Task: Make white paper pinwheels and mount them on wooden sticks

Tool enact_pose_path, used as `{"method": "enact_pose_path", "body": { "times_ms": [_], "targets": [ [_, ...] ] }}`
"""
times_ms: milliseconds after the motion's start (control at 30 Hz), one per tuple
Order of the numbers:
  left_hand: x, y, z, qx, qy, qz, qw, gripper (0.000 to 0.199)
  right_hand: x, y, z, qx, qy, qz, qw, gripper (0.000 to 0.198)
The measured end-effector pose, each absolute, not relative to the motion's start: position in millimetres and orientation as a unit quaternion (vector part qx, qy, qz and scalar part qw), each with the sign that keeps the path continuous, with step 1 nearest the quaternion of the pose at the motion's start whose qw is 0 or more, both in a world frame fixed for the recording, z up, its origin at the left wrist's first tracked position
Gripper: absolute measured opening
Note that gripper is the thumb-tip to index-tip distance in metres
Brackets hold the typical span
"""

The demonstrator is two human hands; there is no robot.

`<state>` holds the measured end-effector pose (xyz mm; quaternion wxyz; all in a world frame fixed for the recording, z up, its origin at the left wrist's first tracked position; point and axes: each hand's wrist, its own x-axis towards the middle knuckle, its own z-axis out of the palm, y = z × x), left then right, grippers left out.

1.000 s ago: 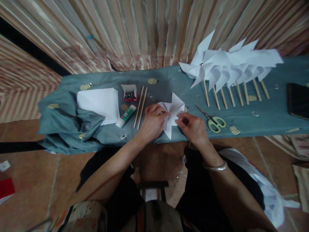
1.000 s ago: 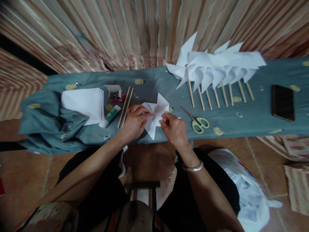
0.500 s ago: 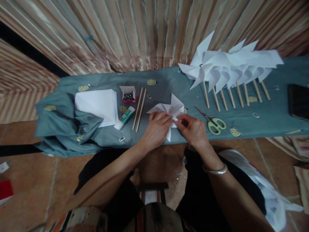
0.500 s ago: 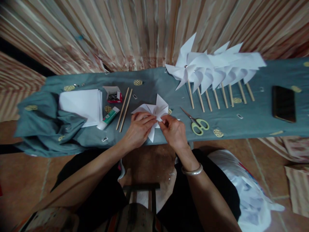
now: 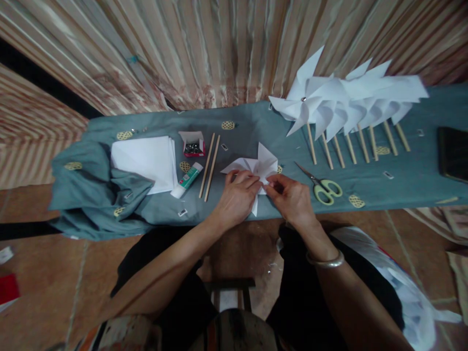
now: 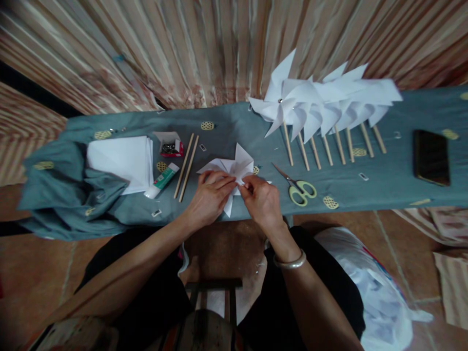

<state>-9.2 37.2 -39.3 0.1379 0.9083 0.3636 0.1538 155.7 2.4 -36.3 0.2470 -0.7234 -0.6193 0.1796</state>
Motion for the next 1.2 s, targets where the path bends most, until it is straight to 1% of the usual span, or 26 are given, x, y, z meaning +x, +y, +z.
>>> {"method": "enact_pose_path", "body": {
  "times_ms": [333,667,967,1200],
  "targets": [
    [-8.7,38.6,-38.3,0.907,0.366,0.147,0.147,0.031,154.7,-7.3,-35.7,-0.687,-0.672,0.100,0.260,0.030],
    [-9.2,38.7,-39.6,0.908,0.371,0.141,0.138,0.032,158.3,-9.8,-37.5,-0.680,-0.670,0.111,0.276,0.026],
    [-10.4,36.8,-41.7,0.913,0.367,0.141,0.111,0.030,159.9,-9.7,-37.7,-0.669,-0.685,0.105,0.268,0.025],
    [-9.9,36.5,-40.7,0.914,0.366,0.137,0.112,0.029,159.3,-10.6,-35.8,-0.674,-0.684,0.107,0.260,0.026]
  ]
}}
